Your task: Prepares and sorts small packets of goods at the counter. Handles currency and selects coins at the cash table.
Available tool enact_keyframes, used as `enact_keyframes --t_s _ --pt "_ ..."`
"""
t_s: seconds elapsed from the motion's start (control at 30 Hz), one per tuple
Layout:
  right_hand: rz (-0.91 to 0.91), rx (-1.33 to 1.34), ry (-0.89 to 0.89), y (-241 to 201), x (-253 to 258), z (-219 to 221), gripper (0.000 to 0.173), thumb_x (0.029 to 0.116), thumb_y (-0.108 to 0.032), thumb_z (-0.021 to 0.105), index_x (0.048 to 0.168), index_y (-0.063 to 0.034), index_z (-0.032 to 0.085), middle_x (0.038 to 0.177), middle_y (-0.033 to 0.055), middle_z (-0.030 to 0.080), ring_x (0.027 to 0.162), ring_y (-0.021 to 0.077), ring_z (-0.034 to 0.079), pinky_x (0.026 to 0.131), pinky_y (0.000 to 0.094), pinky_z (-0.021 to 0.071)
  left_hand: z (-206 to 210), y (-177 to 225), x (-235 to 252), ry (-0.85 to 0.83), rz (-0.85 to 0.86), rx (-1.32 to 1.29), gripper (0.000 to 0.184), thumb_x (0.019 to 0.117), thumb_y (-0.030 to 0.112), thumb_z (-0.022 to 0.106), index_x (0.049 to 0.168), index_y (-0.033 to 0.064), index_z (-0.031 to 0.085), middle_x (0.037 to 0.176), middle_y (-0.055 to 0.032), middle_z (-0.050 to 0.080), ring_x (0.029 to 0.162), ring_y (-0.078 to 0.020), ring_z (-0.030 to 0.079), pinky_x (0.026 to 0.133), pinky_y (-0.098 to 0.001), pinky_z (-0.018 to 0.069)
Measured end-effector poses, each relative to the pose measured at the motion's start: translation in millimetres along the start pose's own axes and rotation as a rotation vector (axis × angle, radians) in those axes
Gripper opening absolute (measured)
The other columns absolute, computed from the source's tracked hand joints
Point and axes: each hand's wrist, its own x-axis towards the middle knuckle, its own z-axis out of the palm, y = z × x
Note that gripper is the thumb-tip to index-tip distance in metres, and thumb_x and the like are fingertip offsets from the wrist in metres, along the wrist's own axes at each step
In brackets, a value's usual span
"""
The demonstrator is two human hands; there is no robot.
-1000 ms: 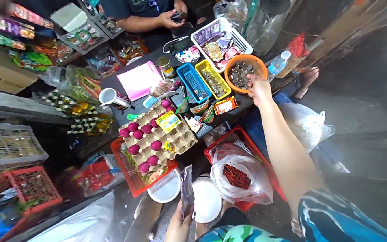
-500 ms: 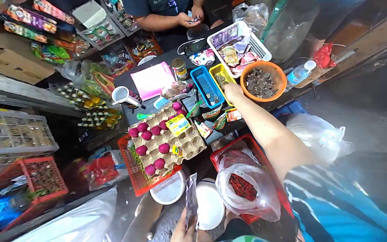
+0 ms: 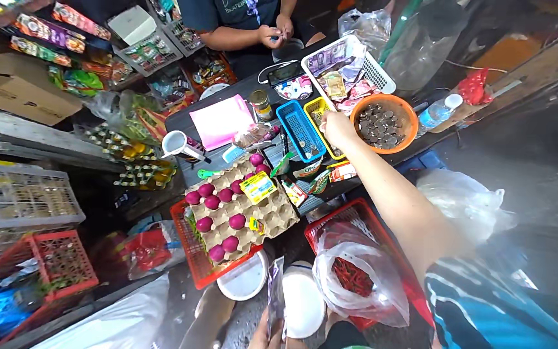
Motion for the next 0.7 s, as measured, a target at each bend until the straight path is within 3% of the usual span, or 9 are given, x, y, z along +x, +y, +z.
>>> enact_keyframes --t_s 0.07,0.1,0.17,0.2,0.27,0.33,0.43,0.6,0.7 --pt "-0.113 0.334 0.16 15.3 -4.5 -18.6 0.028 0.1027 -0.011 0.057 0.127 -0.0047 0.069 0.12 0.0182 0.07 0.11 0.0302 0.068 0.098 0.0495 0.0527 1.0 -0.7 0.8 0.0 0.007 -0.004 0.044 0.102 0.008 0.051 0.144 -0.0046 0.045 0.103 -0.0091 0.068 0.085 -0.0079 0.065 0.081 -0.0301 0.0554" --pt "-0.113 0.54 0.214 23.0 -7.3 -28.0 0.027 0.1038 -0.011 0.056 0.126 -0.0063 0.07 0.118 0.0122 0.072 0.1 0.0199 0.068 0.091 0.0385 0.0545 2.2 -0.1 1.3 0.0 0.013 0.0 0.044 0.1021 0.008 0.052 0.143 -0.0052 0.046 0.103 -0.0102 0.068 0.086 -0.0088 0.065 0.081 -0.031 0.0553" --pt "-0.02 1.037 0.263 33.8 -16.2 -42.7 0.024 0.1076 -0.015 0.049 0.121 -0.0071 0.067 0.098 0.0009 0.067 0.064 0.0039 0.052 0.056 0.0203 0.0415 4.9 3.7 2.4 -0.002 0.025 0.014 0.043 0.102 0.009 0.053 0.141 -0.0077 0.047 0.106 -0.0142 0.068 0.088 -0.0121 0.066 0.083 -0.0349 0.0555" --pt "0.044 1.24 0.259 38.4 -21.7 -50.0 0.024 0.1089 -0.019 0.045 0.115 -0.0087 0.066 0.092 -0.0014 0.065 0.061 0.003 0.052 0.052 0.0186 0.0412 5.8 5.7 2.9 -0.007 0.034 0.019 0.043 0.1019 0.009 0.053 0.141 -0.008 0.048 0.107 -0.0148 0.068 0.089 -0.0121 0.066 0.084 -0.035 0.0557" --pt "0.119 1.388 0.258 47.8 -28.9 -57.3 0.027 0.1092 -0.027 0.042 0.097 -0.0131 0.062 0.081 -0.0027 0.065 0.066 0.0074 0.06 0.058 0.0235 0.0497 7.0 8.2 4.6 -0.018 0.046 0.022 0.043 0.1016 0.008 0.053 0.141 -0.0078 0.048 0.107 -0.0138 0.068 0.088 -0.01 0.065 0.084 -0.0329 0.0554" --pt "0.119 1.269 0.251 51.9 -30.8 -51.8 0.037 0.1097 -0.032 0.04 0.08 -0.0156 0.055 0.064 -0.0074 0.052 0.051 0.0029 0.046 0.048 0.02 0.0387 8.5 8.7 6.6 -0.025 0.055 0.024 0.042 0.1013 0.008 0.052 0.141 -0.0071 0.048 0.104 -0.0106 0.067 0.086 -0.0078 0.064 0.082 -0.0308 0.0549" --pt "0.108 1.064 0.099 56.3 -38.3 -42.1 0.043 0.1124 -0.034 0.036 0.093 -0.007 0.063 0.06 -0.007 0.042 0.045 0.0031 0.036 0.045 0.0202 0.0321 10.7 8.8 8.4 -0.028 0.059 0.033 0.041 0.101 0.007 0.052 0.139 -0.0076 0.049 0.101 -0.0099 0.068 0.085 -0.0075 0.065 0.081 -0.0304 0.0553" --pt "0.298 1.284 -0.049 55.1 -63.0 -17.2 0.033 0.1103 -0.032 0.045 0.101 -0.0075 0.064 0.081 -0.0003 0.067 0.063 0.0054 0.06 0.054 0.0196 0.0473 12.6 14.2 8.2 -0.041 0.043 0.06 0.042 0.1013 0.007 0.051 0.141 -0.0076 0.047 0.105 -0.0118 0.066 0.087 -0.0079 0.064 0.083 -0.0303 0.0542" --pt "0.239 1.381 -0.185 66.6 -83.0 16.3 0.028 0.1105 -0.022 0.042 0.122 -0.007 0.064 0.091 -0.0015 0.069 0.073 0.0036 0.063 0.066 0.0196 0.0524 13.0 15.7 7.4 -0.035 0.044 0.044 0.042 0.1015 0.007 0.052 0.141 -0.0076 0.047 0.107 -0.0113 0.066 0.087 -0.0058 0.063 0.083 -0.0284 0.0541"
